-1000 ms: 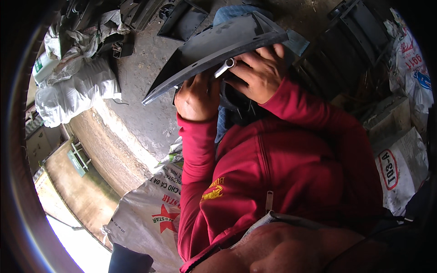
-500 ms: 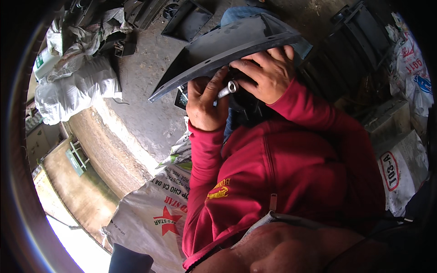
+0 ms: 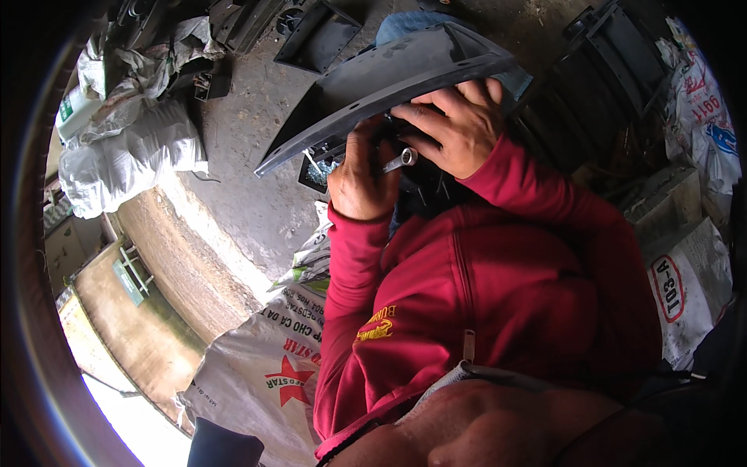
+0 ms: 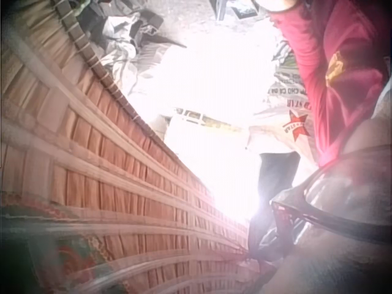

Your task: The person sits on the floor and assembles a metal frame by inserting and tightening screws with a screwdriver. They handle multiple metal components, aligning and securing them together.

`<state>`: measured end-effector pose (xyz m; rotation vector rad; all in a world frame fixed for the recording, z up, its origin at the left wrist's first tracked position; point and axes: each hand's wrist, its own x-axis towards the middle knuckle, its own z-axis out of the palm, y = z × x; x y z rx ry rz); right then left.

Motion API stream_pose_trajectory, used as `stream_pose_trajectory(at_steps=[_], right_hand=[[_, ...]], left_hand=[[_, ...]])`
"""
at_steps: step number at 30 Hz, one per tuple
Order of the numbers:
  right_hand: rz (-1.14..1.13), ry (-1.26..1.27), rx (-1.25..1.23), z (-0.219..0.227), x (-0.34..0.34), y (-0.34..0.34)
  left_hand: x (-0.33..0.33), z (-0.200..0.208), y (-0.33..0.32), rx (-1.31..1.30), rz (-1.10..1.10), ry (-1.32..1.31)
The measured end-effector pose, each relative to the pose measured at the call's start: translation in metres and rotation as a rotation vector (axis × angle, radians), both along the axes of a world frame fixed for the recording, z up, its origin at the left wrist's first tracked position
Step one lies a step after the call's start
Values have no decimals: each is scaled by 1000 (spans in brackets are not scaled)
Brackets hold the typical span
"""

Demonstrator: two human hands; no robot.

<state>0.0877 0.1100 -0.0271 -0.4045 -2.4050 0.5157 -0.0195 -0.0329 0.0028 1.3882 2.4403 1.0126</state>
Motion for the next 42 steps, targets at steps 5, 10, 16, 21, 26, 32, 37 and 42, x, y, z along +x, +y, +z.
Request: stream_pose_trajectory(at_steps=[5,10,16,21,26,32,37,42], right_hand=[[-29,-11,38,-3,1,-1],[-37,-1,33,-1,1,-2],[-22,-4,43,1,1,-1],[-9,-36,52,4,2,0],[-15,-20,74,4,1,1],[-17,-17,47,0,0,1],[-26,-30,98,3,0,2],[-14,-36,110,3,2,1]], left_hand=[[-1,-1,0,32,15,-156],[-3,-8,-4,109,14,-337],[-1,-12,-5,86,5,-188],[0,-10,-7,47,4,-21],[2,1,-10,-128,34,-27],[2,5,-7,-181,58,-39],[-5,3,-7,-47,50,33],[-8,-6,-9,-30,40,111]])
